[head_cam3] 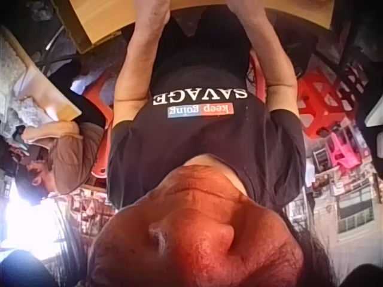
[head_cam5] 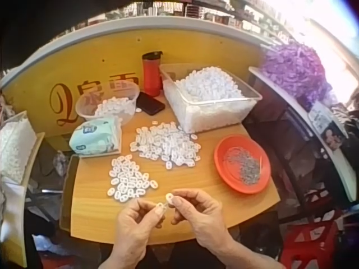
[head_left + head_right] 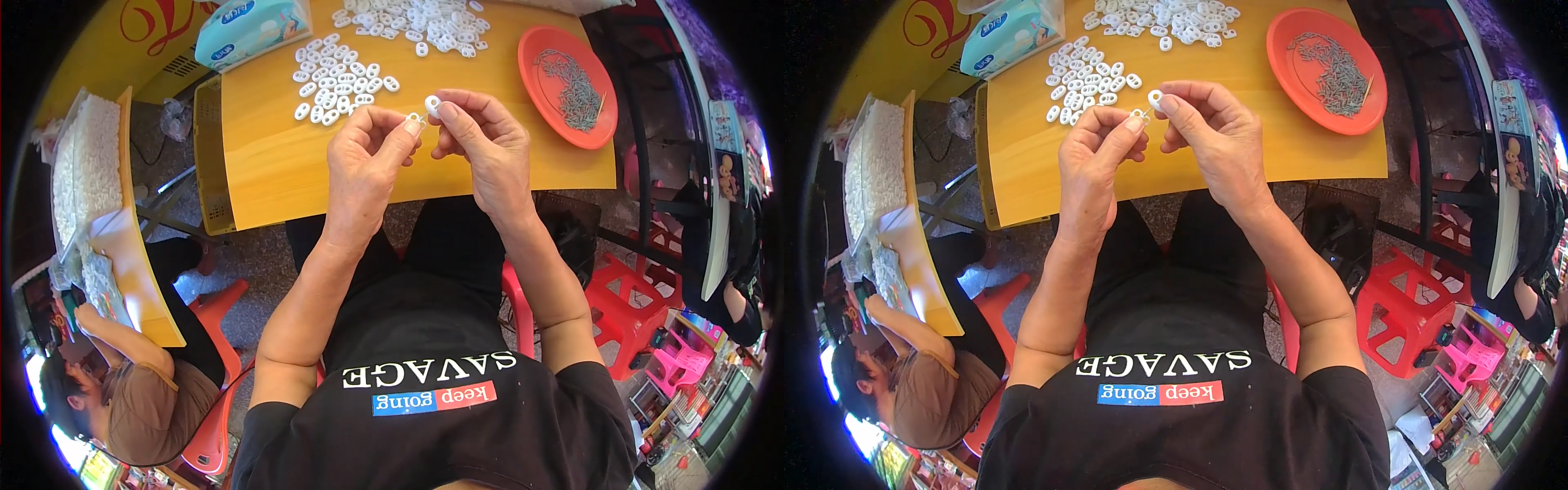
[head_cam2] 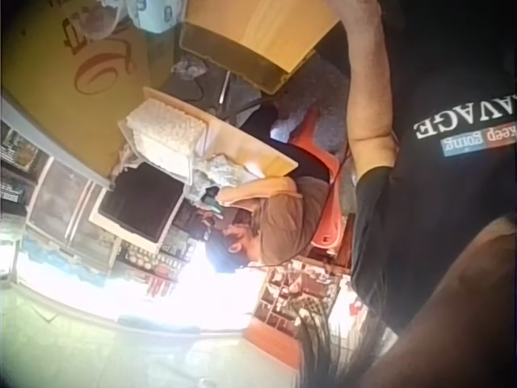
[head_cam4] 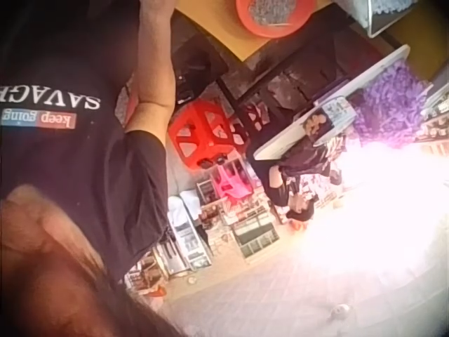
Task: Assembling small white plastic buckles with metal pins.
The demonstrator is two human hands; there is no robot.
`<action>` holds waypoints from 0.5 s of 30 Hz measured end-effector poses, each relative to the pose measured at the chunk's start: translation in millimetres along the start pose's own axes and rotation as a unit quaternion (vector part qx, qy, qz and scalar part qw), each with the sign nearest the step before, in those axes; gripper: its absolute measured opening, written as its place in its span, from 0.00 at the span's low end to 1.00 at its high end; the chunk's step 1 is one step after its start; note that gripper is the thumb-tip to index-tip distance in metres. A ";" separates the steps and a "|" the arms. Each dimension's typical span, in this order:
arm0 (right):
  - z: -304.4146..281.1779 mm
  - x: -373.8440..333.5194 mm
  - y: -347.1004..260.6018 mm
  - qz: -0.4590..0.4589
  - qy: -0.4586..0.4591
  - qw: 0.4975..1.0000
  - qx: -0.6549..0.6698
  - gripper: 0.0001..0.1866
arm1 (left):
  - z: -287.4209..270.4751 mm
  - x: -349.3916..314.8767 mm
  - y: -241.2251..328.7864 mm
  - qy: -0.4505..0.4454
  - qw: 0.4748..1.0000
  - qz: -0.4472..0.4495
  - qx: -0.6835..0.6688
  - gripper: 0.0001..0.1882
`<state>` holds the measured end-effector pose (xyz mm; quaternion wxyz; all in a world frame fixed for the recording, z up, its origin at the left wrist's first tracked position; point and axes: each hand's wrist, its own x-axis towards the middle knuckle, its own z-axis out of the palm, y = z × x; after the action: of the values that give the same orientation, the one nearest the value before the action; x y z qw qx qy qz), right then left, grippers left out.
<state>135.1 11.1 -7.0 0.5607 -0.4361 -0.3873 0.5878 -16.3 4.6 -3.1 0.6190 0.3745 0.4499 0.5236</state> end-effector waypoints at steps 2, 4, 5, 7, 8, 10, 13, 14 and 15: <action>-0.6 0.2 -0.9 -0.002 -0.004 1.000 -0.011 0.12 | -0.6 0.1 0.1 0.000 1.000 0.000 0.002 0.07; -0.3 0.0 -2.0 -0.005 -0.007 1.000 -0.022 0.12 | -0.4 0.9 0.4 0.000 1.000 0.000 0.004 0.07; 0.1 -0.4 -2.8 -0.004 -0.008 1.000 -0.021 0.12 | -0.3 1.0 0.3 0.000 1.000 0.000 0.004 0.07; 0.0 -0.7 -2.9 -0.002 -0.009 1.000 -0.020 0.12 | -0.4 0.9 0.2 -0.002 1.000 0.003 0.009 0.07; -0.6 -0.6 -2.5 -0.005 -0.010 1.000 -0.025 0.12 | -0.7 0.7 0.2 -0.001 1.000 0.003 0.009 0.07; -0.6 -0.8 -1.9 -0.009 -0.011 0.999 -0.030 0.12 | -1.1 0.6 0.3 -0.012 1.000 0.002 0.009 0.07; 0.7 -1.5 -1.9 -0.014 -0.016 0.999 -0.041 0.11 | -0.8 1.0 0.3 -0.007 1.000 0.004 0.010 0.07; 1.4 -1.9 -2.4 -0.025 -0.015 0.998 -0.060 0.11 | -0.7 0.9 0.5 -0.007 1.000 0.004 0.010 0.07; 2.0 -2.5 -2.7 -0.036 -0.014 0.996 -0.079 0.11 | -0.5 0.8 1.0 -0.008 1.000 0.002 0.009 0.07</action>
<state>134.0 8.9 -3.6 0.5398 -0.4566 -0.4557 0.5407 -17.0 5.5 -2.5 0.6181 0.3854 0.4486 0.5179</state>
